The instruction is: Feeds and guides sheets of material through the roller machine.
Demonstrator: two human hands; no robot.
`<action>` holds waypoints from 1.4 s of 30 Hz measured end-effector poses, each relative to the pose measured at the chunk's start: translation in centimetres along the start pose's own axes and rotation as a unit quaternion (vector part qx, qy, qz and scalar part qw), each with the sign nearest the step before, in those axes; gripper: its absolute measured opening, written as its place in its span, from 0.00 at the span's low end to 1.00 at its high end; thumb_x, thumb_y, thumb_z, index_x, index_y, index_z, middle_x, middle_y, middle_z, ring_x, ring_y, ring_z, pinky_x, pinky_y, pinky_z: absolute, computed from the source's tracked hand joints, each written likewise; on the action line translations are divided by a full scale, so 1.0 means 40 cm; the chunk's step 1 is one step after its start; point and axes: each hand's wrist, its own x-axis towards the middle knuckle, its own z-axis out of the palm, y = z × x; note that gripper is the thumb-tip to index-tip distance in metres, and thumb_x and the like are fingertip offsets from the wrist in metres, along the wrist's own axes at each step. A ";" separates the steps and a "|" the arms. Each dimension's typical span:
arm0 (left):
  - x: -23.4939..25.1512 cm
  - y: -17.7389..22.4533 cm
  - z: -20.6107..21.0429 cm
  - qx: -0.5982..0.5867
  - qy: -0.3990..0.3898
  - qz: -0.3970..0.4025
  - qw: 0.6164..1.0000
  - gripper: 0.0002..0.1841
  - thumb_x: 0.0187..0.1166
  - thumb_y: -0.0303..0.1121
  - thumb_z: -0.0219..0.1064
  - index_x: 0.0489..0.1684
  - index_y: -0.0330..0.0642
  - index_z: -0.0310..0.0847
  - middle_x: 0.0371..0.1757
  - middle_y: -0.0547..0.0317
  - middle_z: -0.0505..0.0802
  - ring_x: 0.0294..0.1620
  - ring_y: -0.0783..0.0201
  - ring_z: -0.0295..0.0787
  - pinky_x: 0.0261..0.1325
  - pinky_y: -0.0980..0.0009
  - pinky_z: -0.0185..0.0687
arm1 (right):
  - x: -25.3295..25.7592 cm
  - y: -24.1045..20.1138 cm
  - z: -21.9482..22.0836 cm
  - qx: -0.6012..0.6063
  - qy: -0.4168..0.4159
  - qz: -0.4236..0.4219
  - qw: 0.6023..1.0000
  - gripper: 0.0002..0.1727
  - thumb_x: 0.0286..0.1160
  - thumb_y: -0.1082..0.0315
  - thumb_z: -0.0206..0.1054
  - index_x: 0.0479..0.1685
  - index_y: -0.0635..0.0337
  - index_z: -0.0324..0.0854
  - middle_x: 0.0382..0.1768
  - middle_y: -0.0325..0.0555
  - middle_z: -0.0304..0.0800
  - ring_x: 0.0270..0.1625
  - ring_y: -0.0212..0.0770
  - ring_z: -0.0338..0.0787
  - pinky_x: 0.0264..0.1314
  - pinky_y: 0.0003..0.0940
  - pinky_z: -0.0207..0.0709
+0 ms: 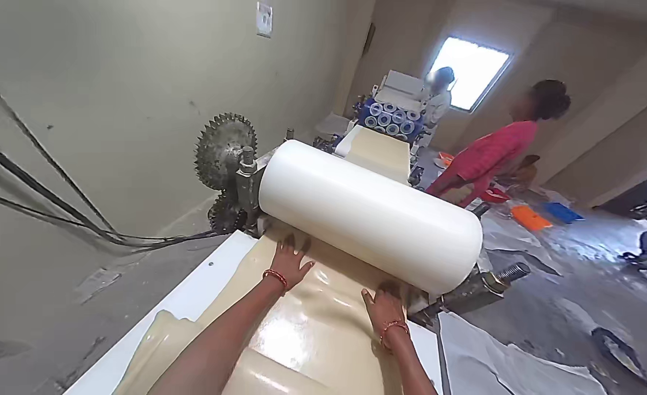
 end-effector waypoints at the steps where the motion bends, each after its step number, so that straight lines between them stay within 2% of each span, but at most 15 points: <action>1: -0.007 -0.003 -0.015 -0.009 -0.015 0.007 1.000 0.41 0.86 0.65 0.43 0.96 0.55 0.47 0.92 0.25 0.49 0.95 0.32 0.32 0.92 0.35 0.22 | 0.001 0.001 0.003 -0.002 -0.002 -0.001 1.000 0.47 0.88 0.36 0.45 0.86 0.74 0.60 0.88 0.68 0.59 0.93 0.62 0.55 0.93 0.57 0.46; 5: -0.038 -0.029 -0.084 -0.035 -0.022 -0.007 0.999 0.42 0.87 0.62 0.51 0.93 0.40 0.54 0.88 0.31 0.66 0.91 0.36 0.57 0.91 0.41 0.48 | 0.011 0.004 0.020 0.003 0.017 -0.010 1.000 0.49 0.88 0.35 0.45 0.88 0.76 0.56 0.90 0.71 0.53 0.94 0.66 0.49 0.94 0.60 0.40; 7: -0.054 -0.045 -0.091 -0.025 -0.025 -0.061 0.998 0.49 0.81 0.67 0.55 0.90 0.31 0.56 0.89 0.28 0.62 0.92 0.35 0.53 0.91 0.41 0.47 | 0.016 0.001 0.023 -0.011 0.012 -0.004 1.000 0.49 0.87 0.34 0.44 0.84 0.76 0.63 0.85 0.72 0.63 0.90 0.67 0.60 0.92 0.61 0.47; 9: -0.062 -0.052 -0.089 -0.016 -0.026 -0.097 0.995 0.55 0.73 0.73 0.59 0.88 0.30 0.58 0.90 0.31 0.61 0.93 0.38 0.52 0.91 0.45 0.50 | 0.022 0.001 0.028 -0.024 0.010 0.001 1.000 0.50 0.87 0.32 0.42 0.85 0.76 0.62 0.84 0.72 0.65 0.89 0.67 0.62 0.91 0.62 0.48; 10: -0.061 -0.049 -0.094 -0.017 -0.021 -0.103 0.994 0.56 0.71 0.74 0.60 0.86 0.29 0.61 0.89 0.32 0.64 0.92 0.40 0.55 0.91 0.46 0.53 | 0.026 0.005 0.034 -0.021 0.029 -0.004 0.999 0.51 0.86 0.32 0.43 0.86 0.77 0.59 0.86 0.74 0.61 0.91 0.68 0.57 0.92 0.63 0.44; 11: -0.058 -0.046 -0.102 -0.021 -0.016 -0.104 0.994 0.55 0.71 0.75 0.60 0.83 0.28 0.66 0.86 0.32 0.69 0.90 0.40 0.60 0.89 0.46 0.57 | 0.031 0.011 0.043 -0.009 0.046 -0.012 0.999 0.53 0.86 0.33 0.44 0.89 0.79 0.50 0.90 0.75 0.48 0.94 0.68 0.44 0.94 0.63 0.33; 13: -0.048 -0.041 -0.110 -0.021 -0.020 -0.100 0.995 0.52 0.72 0.75 0.59 0.75 0.27 0.73 0.79 0.32 0.78 0.84 0.39 0.70 0.85 0.44 0.63 | 0.033 0.018 0.055 -0.010 0.063 -0.017 0.998 0.54 0.85 0.32 0.45 0.90 0.78 0.46 0.92 0.73 0.40 0.96 0.66 0.36 0.95 0.62 0.29; 18: -0.011 0.008 -0.129 0.044 -0.093 -0.106 0.989 0.55 0.75 0.76 0.50 0.73 0.23 0.74 0.76 0.28 0.80 0.84 0.35 0.68 0.88 0.43 0.53 | 0.034 0.007 0.040 -0.018 0.032 0.003 0.999 0.52 0.86 0.31 0.42 0.90 0.75 0.52 0.90 0.70 0.53 0.94 0.65 0.48 0.94 0.62 0.36; 22: -0.002 -0.005 -0.079 0.044 -0.061 -0.101 0.992 0.60 0.75 0.77 0.47 0.85 0.20 0.56 0.87 0.25 0.64 0.92 0.34 0.52 0.92 0.42 0.42 | 0.040 0.010 0.050 -0.012 0.047 0.001 0.999 0.53 0.86 0.32 0.43 0.91 0.75 0.48 0.93 0.69 0.44 0.96 0.63 0.41 0.95 0.61 0.32; 25: -0.007 -0.035 -0.046 0.016 -0.021 -0.093 0.995 0.59 0.76 0.77 0.46 0.91 0.27 0.47 0.93 0.33 0.55 0.96 0.39 0.41 0.93 0.38 0.31 | 0.038 0.008 0.052 -0.011 0.046 -0.001 0.999 0.52 0.86 0.32 0.44 0.90 0.75 0.49 0.93 0.69 0.43 0.96 0.63 0.39 0.95 0.62 0.31; 28: -0.003 -0.053 -0.025 0.011 -0.002 -0.084 0.996 0.58 0.77 0.76 0.44 0.94 0.32 0.41 0.95 0.39 0.51 0.97 0.45 0.36 0.94 0.40 0.25 | 0.035 0.005 0.042 -0.017 0.033 0.004 0.999 0.51 0.86 0.31 0.43 0.88 0.73 0.57 0.90 0.68 0.56 0.94 0.64 0.49 0.94 0.63 0.36; 33: 0.003 -0.057 -0.021 0.009 -0.008 -0.078 0.997 0.58 0.77 0.76 0.43 0.95 0.34 0.37 0.96 0.43 0.48 0.98 0.49 0.32 0.94 0.43 0.21 | 0.036 0.003 0.046 -0.014 0.034 0.009 0.999 0.52 0.86 0.31 0.42 0.90 0.73 0.52 0.92 0.67 0.50 0.95 0.63 0.45 0.94 0.62 0.36; 39: 0.013 -0.058 -0.015 0.010 -0.006 -0.071 0.997 0.57 0.79 0.76 0.41 0.95 0.34 0.34 0.97 0.43 0.45 0.98 0.50 0.30 0.94 0.42 0.18 | 0.040 -0.007 0.046 -0.014 0.043 0.017 0.999 0.51 0.86 0.32 0.44 0.89 0.74 0.54 0.90 0.69 0.56 0.93 0.64 0.53 0.93 0.63 0.40; 40: 0.013 -0.058 -0.014 0.005 -0.004 -0.068 0.998 0.57 0.79 0.75 0.41 0.95 0.34 0.34 0.97 0.43 0.44 0.98 0.51 0.29 0.94 0.42 0.18 | 0.040 -0.006 0.049 -0.013 0.057 0.015 0.998 0.52 0.86 0.33 0.45 0.89 0.76 0.53 0.89 0.71 0.55 0.93 0.65 0.52 0.93 0.63 0.40; 42: 0.013 -0.061 -0.012 0.005 0.000 -0.064 0.998 0.57 0.78 0.75 0.41 0.95 0.33 0.32 0.97 0.43 0.43 0.98 0.51 0.29 0.94 0.42 0.17 | 0.041 -0.005 0.059 -0.008 0.082 0.004 0.997 0.54 0.85 0.34 0.47 0.90 0.80 0.45 0.91 0.76 0.40 0.95 0.68 0.38 0.94 0.62 0.30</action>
